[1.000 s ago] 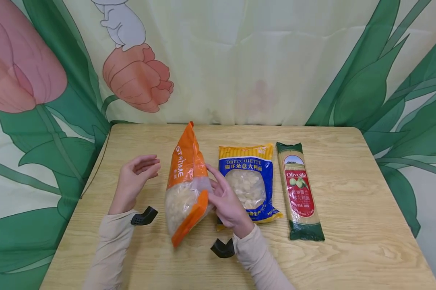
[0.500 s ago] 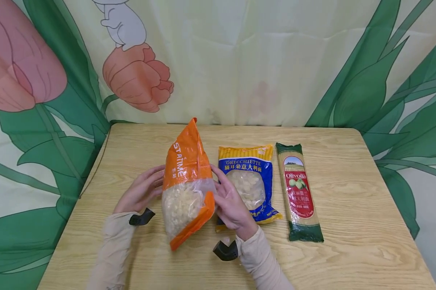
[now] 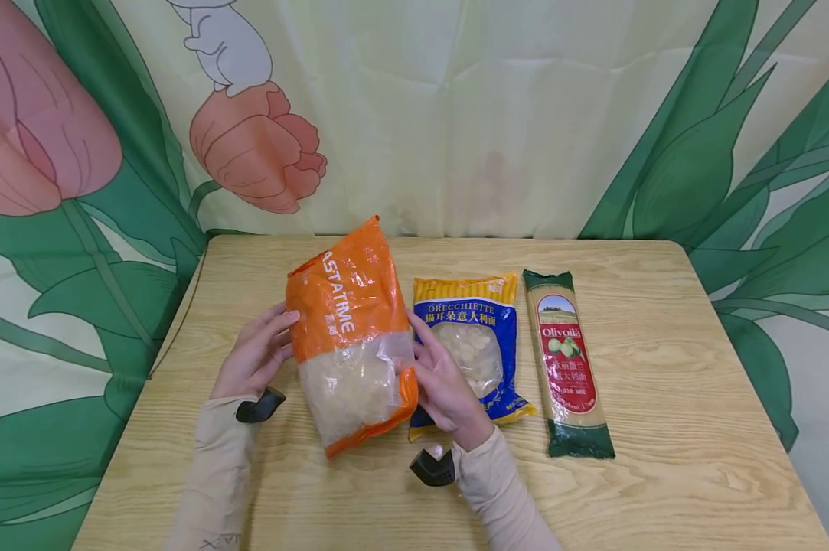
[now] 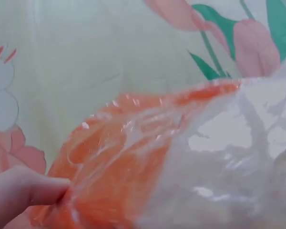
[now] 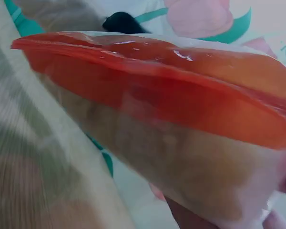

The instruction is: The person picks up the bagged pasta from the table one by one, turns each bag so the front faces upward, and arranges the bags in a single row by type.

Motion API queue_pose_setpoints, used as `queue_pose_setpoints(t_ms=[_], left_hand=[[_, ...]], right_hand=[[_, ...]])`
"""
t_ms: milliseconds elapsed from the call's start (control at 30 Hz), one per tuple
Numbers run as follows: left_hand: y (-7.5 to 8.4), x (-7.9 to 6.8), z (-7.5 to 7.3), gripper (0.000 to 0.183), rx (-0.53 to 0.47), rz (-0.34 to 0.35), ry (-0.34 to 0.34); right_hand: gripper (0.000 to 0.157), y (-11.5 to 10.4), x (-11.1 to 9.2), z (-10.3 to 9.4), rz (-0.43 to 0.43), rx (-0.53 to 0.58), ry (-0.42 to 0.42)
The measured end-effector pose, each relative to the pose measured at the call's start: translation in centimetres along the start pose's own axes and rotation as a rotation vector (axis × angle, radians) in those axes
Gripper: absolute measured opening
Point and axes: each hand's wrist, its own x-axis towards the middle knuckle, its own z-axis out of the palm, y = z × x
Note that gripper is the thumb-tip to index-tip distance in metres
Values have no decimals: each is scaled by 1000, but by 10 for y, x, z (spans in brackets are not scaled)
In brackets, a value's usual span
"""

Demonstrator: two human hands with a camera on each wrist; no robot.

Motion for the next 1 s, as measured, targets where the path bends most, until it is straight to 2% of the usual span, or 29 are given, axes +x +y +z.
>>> queue_pose_setpoints(t_ms=[167, 333, 433, 633, 733, 1000], left_hand=[[12, -6, 5, 53, 8, 45, 85], [20, -10, 11, 69, 14, 111, 120], [21, -12, 15, 72, 14, 141, 136], [22, -16, 25, 72, 18, 154, 196], [22, -17, 29, 72, -7, 160, 219], [22, -17, 34, 71, -60, 169, 241]], right_hand=[[70, 1, 0, -6, 46, -66, 29], [85, 3, -1, -7, 75, -182, 74], [91, 5, -1, -5, 73, -276, 108], [104, 15, -1, 7, 49, -515, 189], [109, 21, 1, 13, 21, -589, 221], [106, 31, 4, 18, -45, -552, 267]])
